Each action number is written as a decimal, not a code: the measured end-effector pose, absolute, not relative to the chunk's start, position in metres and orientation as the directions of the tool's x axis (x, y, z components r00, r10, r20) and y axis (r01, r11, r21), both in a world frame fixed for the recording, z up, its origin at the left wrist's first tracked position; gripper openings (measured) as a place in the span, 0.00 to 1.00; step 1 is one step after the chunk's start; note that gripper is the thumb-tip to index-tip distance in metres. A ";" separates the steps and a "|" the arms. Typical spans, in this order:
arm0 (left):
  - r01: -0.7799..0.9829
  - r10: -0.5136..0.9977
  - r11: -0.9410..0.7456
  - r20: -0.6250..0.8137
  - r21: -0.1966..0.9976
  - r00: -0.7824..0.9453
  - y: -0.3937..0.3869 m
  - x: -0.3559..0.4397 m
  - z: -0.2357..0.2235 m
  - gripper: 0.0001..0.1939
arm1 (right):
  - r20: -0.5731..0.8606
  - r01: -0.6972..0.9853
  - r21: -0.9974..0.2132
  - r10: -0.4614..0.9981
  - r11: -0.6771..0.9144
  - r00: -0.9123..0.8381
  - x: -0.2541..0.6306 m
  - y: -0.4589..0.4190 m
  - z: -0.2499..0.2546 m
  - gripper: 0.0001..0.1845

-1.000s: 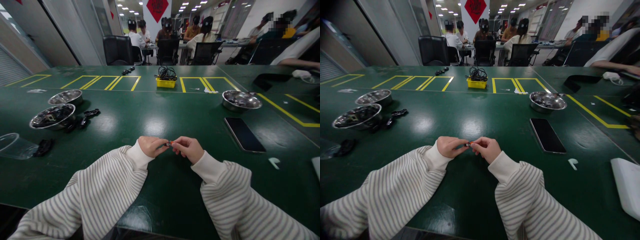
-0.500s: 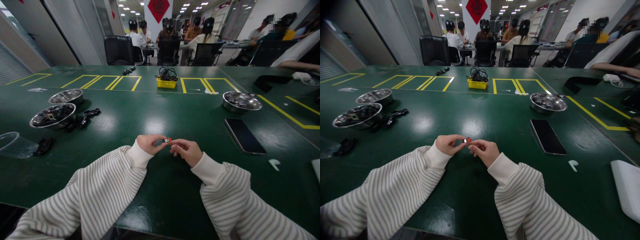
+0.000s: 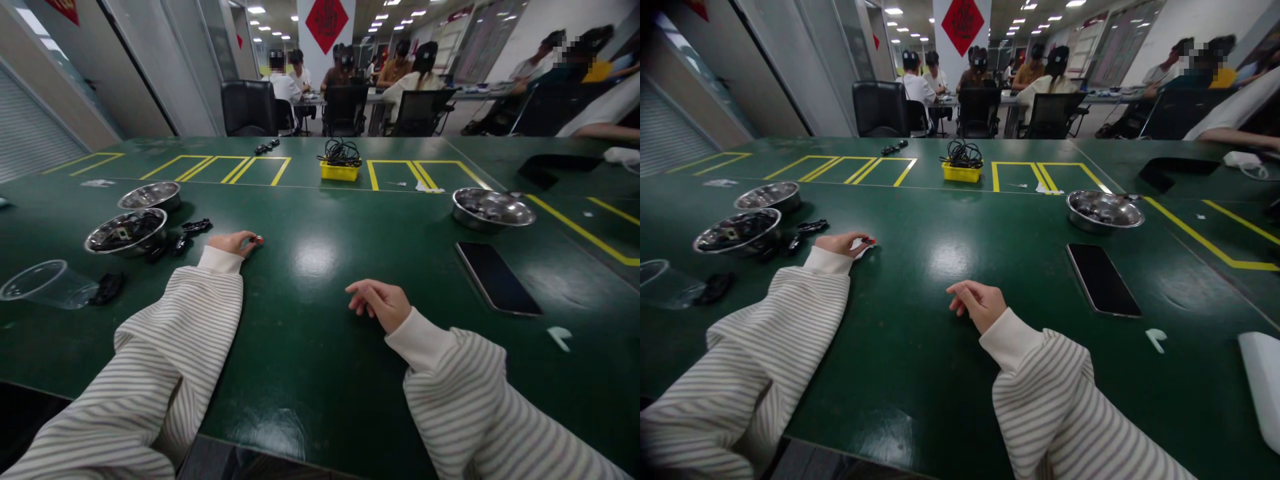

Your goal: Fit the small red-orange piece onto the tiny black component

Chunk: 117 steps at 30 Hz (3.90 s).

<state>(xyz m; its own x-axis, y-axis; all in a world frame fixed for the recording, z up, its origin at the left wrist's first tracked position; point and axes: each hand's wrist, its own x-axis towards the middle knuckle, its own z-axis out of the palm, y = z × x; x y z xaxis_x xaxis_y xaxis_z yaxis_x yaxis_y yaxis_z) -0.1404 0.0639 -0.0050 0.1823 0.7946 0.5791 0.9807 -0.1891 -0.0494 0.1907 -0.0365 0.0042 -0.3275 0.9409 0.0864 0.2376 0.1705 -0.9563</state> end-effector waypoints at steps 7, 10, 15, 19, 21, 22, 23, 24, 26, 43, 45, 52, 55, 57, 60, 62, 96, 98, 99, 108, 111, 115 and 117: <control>0.974 0.793 -0.204 0.568 -0.095 0.221 0.054 -0.130 0.002 0.15 | 0.091 0.190 -0.971 0.955 0.148 -0.281 0.190 -0.036 0.005 0.20; 0.976 0.820 -0.184 0.566 0.119 0.086 0.043 -0.101 0.005 0.18 | 0.094 0.197 -0.969 0.957 0.152 -0.276 0.189 -0.036 0.006 0.20; 0.859 0.871 -0.430 0.378 0.278 0.314 0.020 -0.022 -0.002 0.17 | 0.094 0.210 -0.966 0.960 0.152 -0.264 0.188 -0.035 0.008 0.19; 0.820 0.858 -0.511 0.217 0.259 0.466 0.008 0.022 -0.003 0.16 | 0.089 0.220 -0.965 0.967 0.143 -0.239 0.188 -0.035 0.007 0.19; 0.835 0.869 -0.492 0.190 0.244 0.457 0.007 0.025 -0.001 0.19 | 0.091 0.220 -0.965 0.968 0.144 -0.234 0.188 -0.035 0.006 0.19; 0.853 0.882 -0.467 0.191 0.231 0.431 0.007 0.022 0.001 0.22 | 0.092 0.219 -0.965 0.968 0.144 -0.233 0.188 -0.035 0.006 0.19; 0.877 0.897 -0.433 0.195 0.210 0.396 0.009 0.015 0.003 0.25 | 0.091 0.219 -0.965 0.969 0.143 -0.231 0.189 -0.035 0.006 0.19; 0.907 0.917 -0.380 0.204 0.180 0.343 0.012 0.006 0.005 0.27 | 0.087 0.219 -0.966 0.969 0.139 -0.233 0.189 -0.035 0.006 0.19; 0.971 0.955 -0.215 0.230 0.105 0.187 0.021 -0.018 0.009 0.29 | 0.077 0.219 -0.967 0.967 0.132 -0.243 0.190 -0.034 0.006 0.19; 0.984 0.974 0.179 0.138 0.005 -0.178 0.048 -0.087 0.015 0.24 | 0.072 0.231 -0.963 0.958 0.140 -0.279 0.189 -0.035 0.007 0.16; 0.986 0.979 0.164 0.128 -0.006 -0.162 0.048 -0.093 0.014 0.24 | 0.067 0.235 -0.962 0.956 0.137 -0.285 0.189 -0.036 0.008 0.15; 0.992 0.976 0.093 0.188 0.081 -0.107 0.048 -0.093 0.010 0.16 | 0.061 0.250 -0.958 0.950 0.143 -0.307 0.189 -0.035 0.009 0.15; 0.929 0.938 -0.171 0.342 0.328 0.052 0.035 -0.067 0.006 0.17 | 0.053 0.249 -0.960 0.953 0.131 -0.298 0.187 -0.035 0.009 0.16; 0.797 0.873 -0.396 0.456 0.456 0.173 0.020 -0.041 0.003 0.17 | 0.043 0.225 -0.968 0.953 0.114 -0.300 0.186 -0.034 0.009 0.16; 0.577 0.748 -0.646 0.563 0.500 0.351 -0.006 -0.003 0.001 0.15 | 0.007 0.115 -0.992 0.938 0.050 -0.347 0.185 -0.031 0.009 0.18; 0.472 0.674 -0.736 0.593 0.486 0.441 -0.019 0.013 0.002 0.13 | -0.046 0.030 -0.999 0.908 -0.037 -0.417 0.187 -0.027 0.007 0.19; 0.826 0.866 -0.488 0.280 0.283 0.415 -0.007 0.025 -0.002 0.15 | 0.039 0.303 -0.951 0.996 0.062 -0.082 0.197 -0.014 0.005 0.16; 0.755 0.811 -0.571 0.366 0.322 0.457 -0.010 0.023 -0.001 0.15 | -0.014 0.197 -0.980 0.993 0.010 -0.119 0.197 -0.015 0.006 0.17; 0.713 0.779 -0.615 0.402 0.336 0.482 -0.012 0.022 -0.001 0.14 | -0.032 0.137 -0.990 0.989 -0.012 -0.143 0.198 -0.015 0.006 0.18; 0.581 0.661 -0.738 0.541 0.343 0.520 -0.016 0.017 0.000 0.15 | -0.111 -0.050 -0.990 0.940 -0.134 -0.324 0.197 -0.018 0.004 0.20; 0.570 0.637 -0.758 0.548 0.316 0.542 -0.016 0.017 0.000 0.14 | -0.112 -0.066 -0.988 0.938 -0.141 -0.327 0.196 -0.019 0.004 0.20; 0.515 0.559 -0.816 0.586 0.263 0.587 -0.015 0.016 -0.001 0.14 | -0.117 -0.105 -0.981 0.928 -0.163 -0.353 0.194 -0.021 0.004 0.20; 0.508 0.546 -0.823 0.599 0.253 0.586 -0.015 0.016 0.000 0.14 | -0.124 -0.117 -0.977 0.925 -0.176 -0.359 0.193 -0.021 0.004 0.19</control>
<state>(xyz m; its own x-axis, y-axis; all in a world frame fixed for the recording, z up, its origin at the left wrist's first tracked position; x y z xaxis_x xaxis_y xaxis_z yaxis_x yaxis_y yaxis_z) 0.0156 -0.0147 -0.0005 0.5864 0.5458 0.5985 0.5080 -0.8233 0.2530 0.1930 -0.0214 0.0044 -0.3593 0.9250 -0.1236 -0.1166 -0.1759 -0.9775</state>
